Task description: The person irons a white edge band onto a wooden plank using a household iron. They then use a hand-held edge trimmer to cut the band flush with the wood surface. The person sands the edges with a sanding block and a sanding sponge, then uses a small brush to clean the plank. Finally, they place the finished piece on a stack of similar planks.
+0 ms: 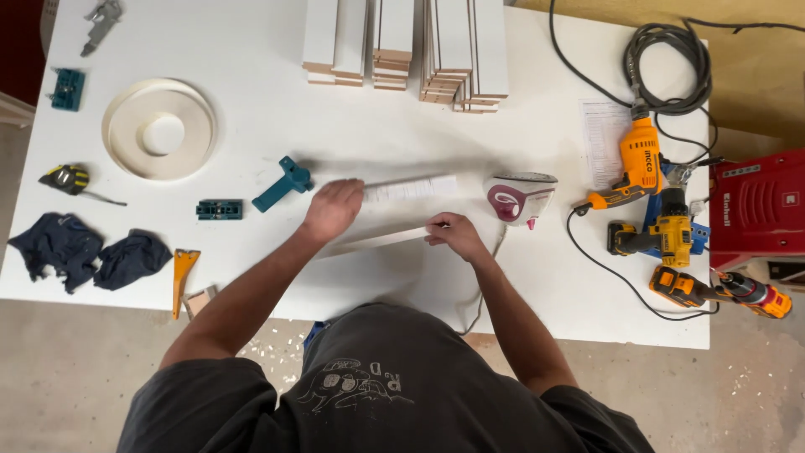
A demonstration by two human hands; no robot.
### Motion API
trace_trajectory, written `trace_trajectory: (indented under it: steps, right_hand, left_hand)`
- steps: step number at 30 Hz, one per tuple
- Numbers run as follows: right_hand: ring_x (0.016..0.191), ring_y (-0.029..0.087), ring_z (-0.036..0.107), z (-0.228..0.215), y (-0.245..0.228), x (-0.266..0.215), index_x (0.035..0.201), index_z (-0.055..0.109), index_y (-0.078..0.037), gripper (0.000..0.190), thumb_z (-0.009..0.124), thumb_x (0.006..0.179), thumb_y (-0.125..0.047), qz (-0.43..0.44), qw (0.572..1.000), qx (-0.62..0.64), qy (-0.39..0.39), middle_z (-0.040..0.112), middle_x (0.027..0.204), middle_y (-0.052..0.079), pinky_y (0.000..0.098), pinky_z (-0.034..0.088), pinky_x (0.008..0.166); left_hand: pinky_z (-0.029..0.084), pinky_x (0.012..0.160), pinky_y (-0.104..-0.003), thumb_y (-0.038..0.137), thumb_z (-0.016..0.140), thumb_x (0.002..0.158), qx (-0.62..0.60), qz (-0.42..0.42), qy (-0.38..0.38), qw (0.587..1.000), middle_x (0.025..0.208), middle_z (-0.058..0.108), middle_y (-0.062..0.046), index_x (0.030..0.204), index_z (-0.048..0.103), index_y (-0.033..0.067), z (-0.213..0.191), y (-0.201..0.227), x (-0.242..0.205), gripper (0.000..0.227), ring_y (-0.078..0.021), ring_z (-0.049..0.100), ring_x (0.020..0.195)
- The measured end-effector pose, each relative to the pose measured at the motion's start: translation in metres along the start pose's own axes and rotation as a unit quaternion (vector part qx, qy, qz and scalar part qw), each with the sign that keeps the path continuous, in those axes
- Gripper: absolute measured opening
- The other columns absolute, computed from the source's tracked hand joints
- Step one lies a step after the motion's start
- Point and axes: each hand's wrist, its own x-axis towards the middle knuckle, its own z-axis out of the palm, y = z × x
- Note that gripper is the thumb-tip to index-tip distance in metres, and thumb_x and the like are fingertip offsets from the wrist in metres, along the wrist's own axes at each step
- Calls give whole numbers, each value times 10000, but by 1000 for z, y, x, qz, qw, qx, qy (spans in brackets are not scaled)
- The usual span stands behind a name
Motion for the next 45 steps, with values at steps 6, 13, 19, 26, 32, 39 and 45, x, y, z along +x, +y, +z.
trace_trajectory:
  steps: [6,13,19,26,32,39,45]
  right_hand:
    - [1040,318,717,-16,34,25,1220,722,-61,335,734,911,-191,-25,979,-200,29,734,1113,157,455,580,897]
    - [905,239,690,-15,38,29,1114,776,-111,351,831,815,-288,-13,981,-189,46,729,1011,108,375,590,801]
    - [816,222,681,-14,45,30,1113,777,-95,337,808,835,-283,-11,984,-171,56,723,964,118,351,594,741]
    - [877,279,678,-7,27,18,1147,687,94,394,812,893,-180,-7,999,-39,19,651,1030,221,401,620,843]
    - [902,306,701,-7,23,15,1180,640,137,475,837,889,-182,-10,1000,-14,5,623,1067,240,440,637,865]
    - [792,265,728,-7,28,17,1129,657,107,327,758,863,-55,-22,999,-20,34,638,964,187,362,666,755]
    - [858,297,750,-11,20,6,1126,690,76,288,729,880,-69,-34,997,-54,44,672,1002,220,369,650,770]
  left_hand:
    - [572,968,-387,100,673,953,-135,43,-15,990,1070,728,-90,920,698,65,-87,55,-69,53,-247,718,1025]
    - [543,977,-406,431,809,822,-130,-66,-57,988,1191,706,-68,1059,724,133,-83,79,-85,390,-255,697,1096]
    - [591,846,-388,362,760,915,-133,-121,-93,979,1100,744,-37,1200,752,252,-63,74,-89,305,-249,752,933]
    - [587,776,-323,382,717,952,-76,-128,-117,982,1074,713,60,1122,766,310,-26,60,-123,191,-166,747,893]
    - [587,842,-354,300,706,950,-125,-100,-111,981,1114,722,45,1135,763,304,-56,64,-101,193,-189,743,965]
    - [569,813,-306,261,763,914,-162,-125,-86,975,1063,691,98,994,778,346,-46,63,-109,117,-154,728,932]
    - [573,780,-284,262,760,907,-161,-141,-97,972,992,701,113,961,771,385,-39,64,-109,135,-128,730,874]
